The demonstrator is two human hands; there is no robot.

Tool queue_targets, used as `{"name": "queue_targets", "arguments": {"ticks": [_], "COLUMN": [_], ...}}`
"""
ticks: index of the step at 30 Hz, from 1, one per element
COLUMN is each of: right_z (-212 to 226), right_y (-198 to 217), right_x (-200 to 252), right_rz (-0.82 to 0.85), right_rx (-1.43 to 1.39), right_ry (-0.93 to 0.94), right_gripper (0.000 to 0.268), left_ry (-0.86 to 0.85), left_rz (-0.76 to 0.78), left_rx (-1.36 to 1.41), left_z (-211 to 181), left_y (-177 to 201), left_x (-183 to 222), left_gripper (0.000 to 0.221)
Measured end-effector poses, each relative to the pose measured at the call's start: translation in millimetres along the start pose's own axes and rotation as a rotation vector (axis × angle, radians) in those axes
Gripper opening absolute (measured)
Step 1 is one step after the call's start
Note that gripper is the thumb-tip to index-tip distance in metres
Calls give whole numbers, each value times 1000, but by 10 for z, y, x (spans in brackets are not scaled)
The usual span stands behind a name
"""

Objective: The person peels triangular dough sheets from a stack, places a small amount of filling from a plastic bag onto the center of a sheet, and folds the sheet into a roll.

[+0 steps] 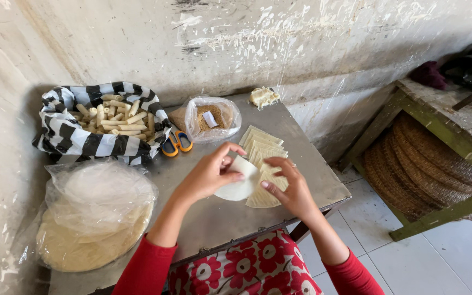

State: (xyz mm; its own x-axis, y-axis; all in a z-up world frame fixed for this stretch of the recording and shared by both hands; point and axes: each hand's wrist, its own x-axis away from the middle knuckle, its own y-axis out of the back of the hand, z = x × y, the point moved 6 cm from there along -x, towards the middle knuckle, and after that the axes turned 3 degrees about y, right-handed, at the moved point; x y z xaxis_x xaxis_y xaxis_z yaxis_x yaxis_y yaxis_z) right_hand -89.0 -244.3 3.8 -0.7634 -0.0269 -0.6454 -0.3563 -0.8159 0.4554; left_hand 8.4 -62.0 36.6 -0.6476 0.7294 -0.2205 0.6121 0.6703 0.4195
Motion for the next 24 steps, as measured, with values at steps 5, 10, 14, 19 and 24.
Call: {"name": "queue_targets", "arguments": {"ticks": [5,10,14,19,24], "right_z": [-607,-463,249,382,330], "right_y": [-68,241,347,289,230], "right_x": [211,362,451,535,582], "right_rz": [38,-171,-263,-374,-387], "right_rx": [-107,-267,211,258,248], "right_ry": [-504,-396,260,354,305], "right_gripper": [27,13,27,30,29], "left_ry": [43,-328,-746,-889,-860], "left_rz": [-39,-183,-587,-661,-652], "left_rx": [-103,-208,-655,-757,-728], "left_z": [188,34,-320,-488,-509], "left_y": [-470,-581,-488,-442,-428], "left_x": [-51,36,367,561,540], "left_gripper": [43,34,19,20,21]}}
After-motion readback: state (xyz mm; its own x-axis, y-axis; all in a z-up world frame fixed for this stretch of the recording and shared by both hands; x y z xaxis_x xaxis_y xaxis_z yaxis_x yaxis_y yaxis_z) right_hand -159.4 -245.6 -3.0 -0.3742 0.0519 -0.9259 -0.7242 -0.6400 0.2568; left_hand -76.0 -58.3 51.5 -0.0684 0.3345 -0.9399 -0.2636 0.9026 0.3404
